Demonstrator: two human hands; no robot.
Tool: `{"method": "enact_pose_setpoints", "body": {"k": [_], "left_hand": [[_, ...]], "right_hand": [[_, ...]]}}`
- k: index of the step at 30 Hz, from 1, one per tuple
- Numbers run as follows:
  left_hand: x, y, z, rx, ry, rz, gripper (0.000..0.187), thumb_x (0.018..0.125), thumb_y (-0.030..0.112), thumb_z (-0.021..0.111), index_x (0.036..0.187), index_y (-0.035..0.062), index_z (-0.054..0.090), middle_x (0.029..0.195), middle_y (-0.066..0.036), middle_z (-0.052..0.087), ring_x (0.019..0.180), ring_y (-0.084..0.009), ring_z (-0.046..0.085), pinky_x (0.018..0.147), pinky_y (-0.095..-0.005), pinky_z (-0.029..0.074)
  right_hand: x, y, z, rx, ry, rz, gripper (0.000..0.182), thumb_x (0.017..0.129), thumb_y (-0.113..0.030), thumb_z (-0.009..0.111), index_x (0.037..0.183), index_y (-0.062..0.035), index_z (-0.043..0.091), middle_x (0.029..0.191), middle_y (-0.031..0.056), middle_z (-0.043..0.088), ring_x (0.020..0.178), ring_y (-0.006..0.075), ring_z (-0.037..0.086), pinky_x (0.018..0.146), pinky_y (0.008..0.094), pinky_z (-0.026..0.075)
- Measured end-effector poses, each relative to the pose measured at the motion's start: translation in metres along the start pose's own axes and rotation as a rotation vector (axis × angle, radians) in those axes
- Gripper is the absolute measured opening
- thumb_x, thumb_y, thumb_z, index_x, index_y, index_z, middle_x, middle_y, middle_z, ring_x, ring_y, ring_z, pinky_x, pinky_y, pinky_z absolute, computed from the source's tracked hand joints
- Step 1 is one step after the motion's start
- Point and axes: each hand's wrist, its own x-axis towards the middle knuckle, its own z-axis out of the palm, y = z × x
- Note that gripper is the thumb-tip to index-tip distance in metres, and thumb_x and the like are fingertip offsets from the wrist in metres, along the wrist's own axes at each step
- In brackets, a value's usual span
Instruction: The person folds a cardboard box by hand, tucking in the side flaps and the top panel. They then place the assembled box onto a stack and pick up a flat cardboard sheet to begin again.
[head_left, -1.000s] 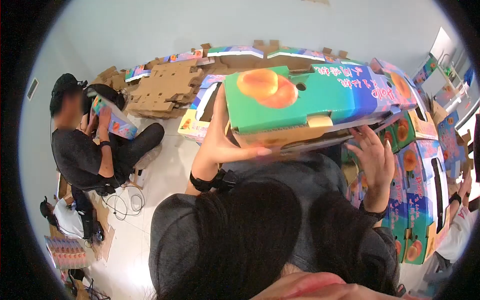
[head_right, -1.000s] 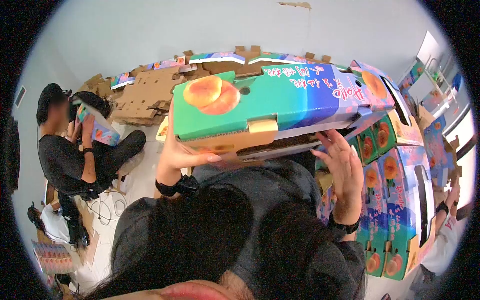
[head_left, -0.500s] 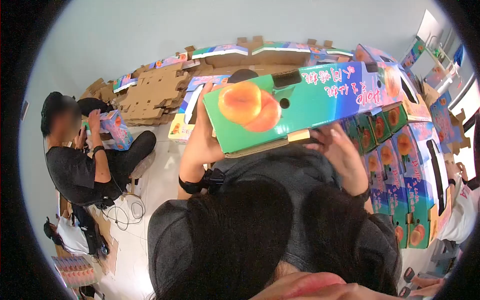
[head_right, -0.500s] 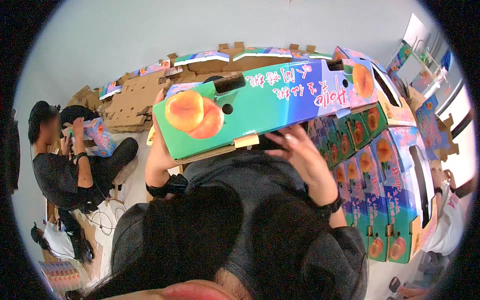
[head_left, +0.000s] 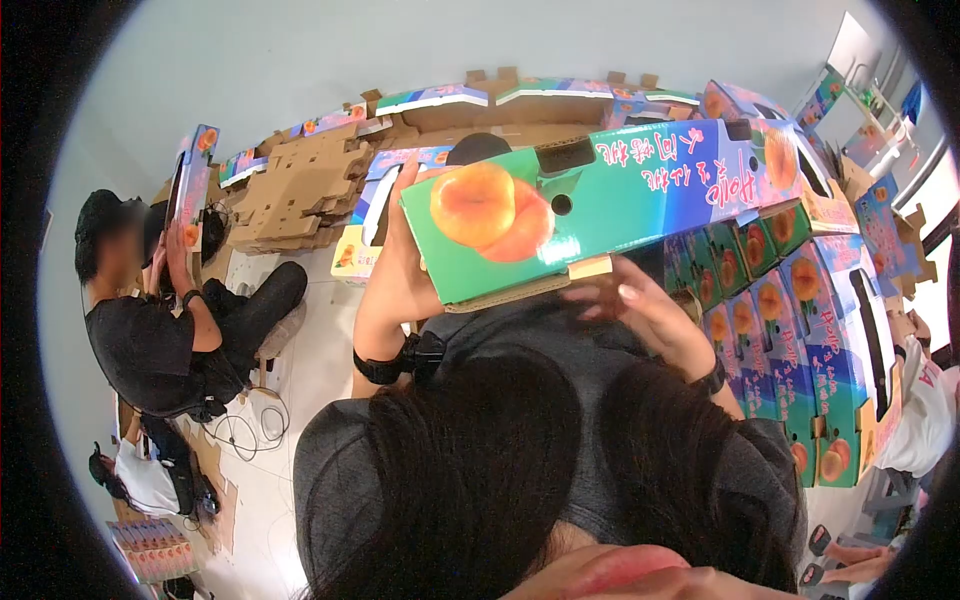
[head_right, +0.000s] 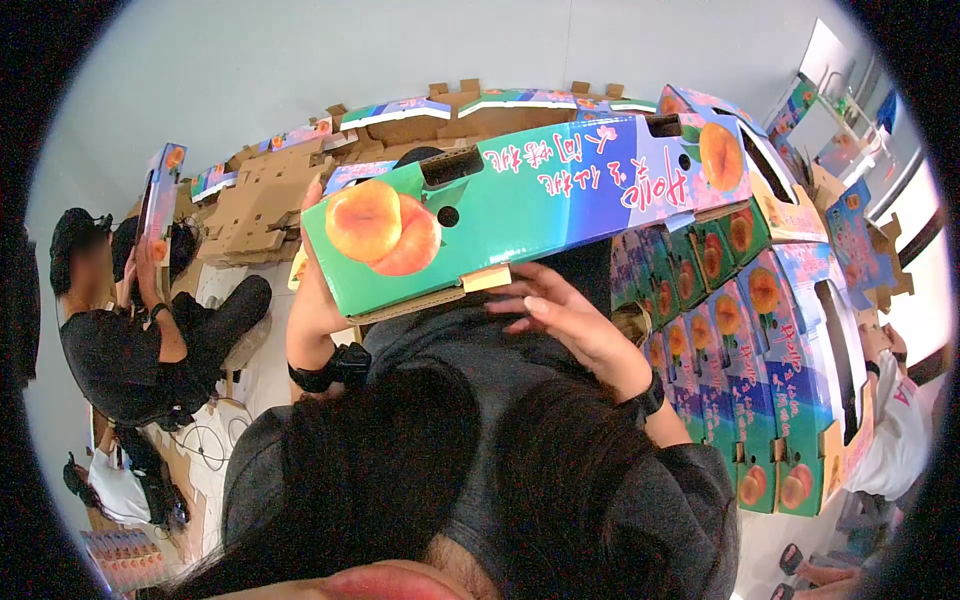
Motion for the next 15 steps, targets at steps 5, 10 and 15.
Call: {"method": "enact_pose_setpoints", "body": {"k": [5,10,15], "left_hand": [[0.004,0.01,0.006,0.046,-0.018,0.118,0.122,0.063,0.015,0.096,0.155,0.0047,0.016,0.144,-0.021,0.047,0.13,-0.0354,0.055,0.111,-0.0485,0.042],[0.003,0.025,0.003,0.15,-0.125,0.074,0.111,0.064,0.014,0.095,0.149,0.0041,0.025,0.145,-0.021,0.045,0.132,-0.0361,0.052,0.111,-0.0484,0.041],[0.007,0.038,0.014,0.15,-0.074,0.181,0.11,0.063,0.014,0.094,0.149,0.0044,0.026,0.147,-0.022,0.044,0.138,-0.0389,0.044,0.115,-0.0488,0.036]], "right_hand": [[-0.002,0.006,0.0,0.028,0.056,-0.247,0.085,0.095,-0.049,0.062,0.157,-0.0042,0.025,0.152,0.0188,0.044,0.135,0.0321,0.049,0.103,0.0418,0.046],[-0.008,-0.002,0.002,0.004,0.188,-0.239,0.108,0.084,-0.062,0.067,0.16,-0.0046,0.017,0.159,0.0181,0.034,0.143,0.0329,0.04,0.112,0.0484,0.039],[-0.007,-0.017,0.008,0.078,0.203,-0.219,0.12,0.078,-0.067,0.071,0.161,-0.0031,0.012,0.164,0.0169,0.026,0.149,0.0329,0.033,0.117,0.0491,0.033]]}}
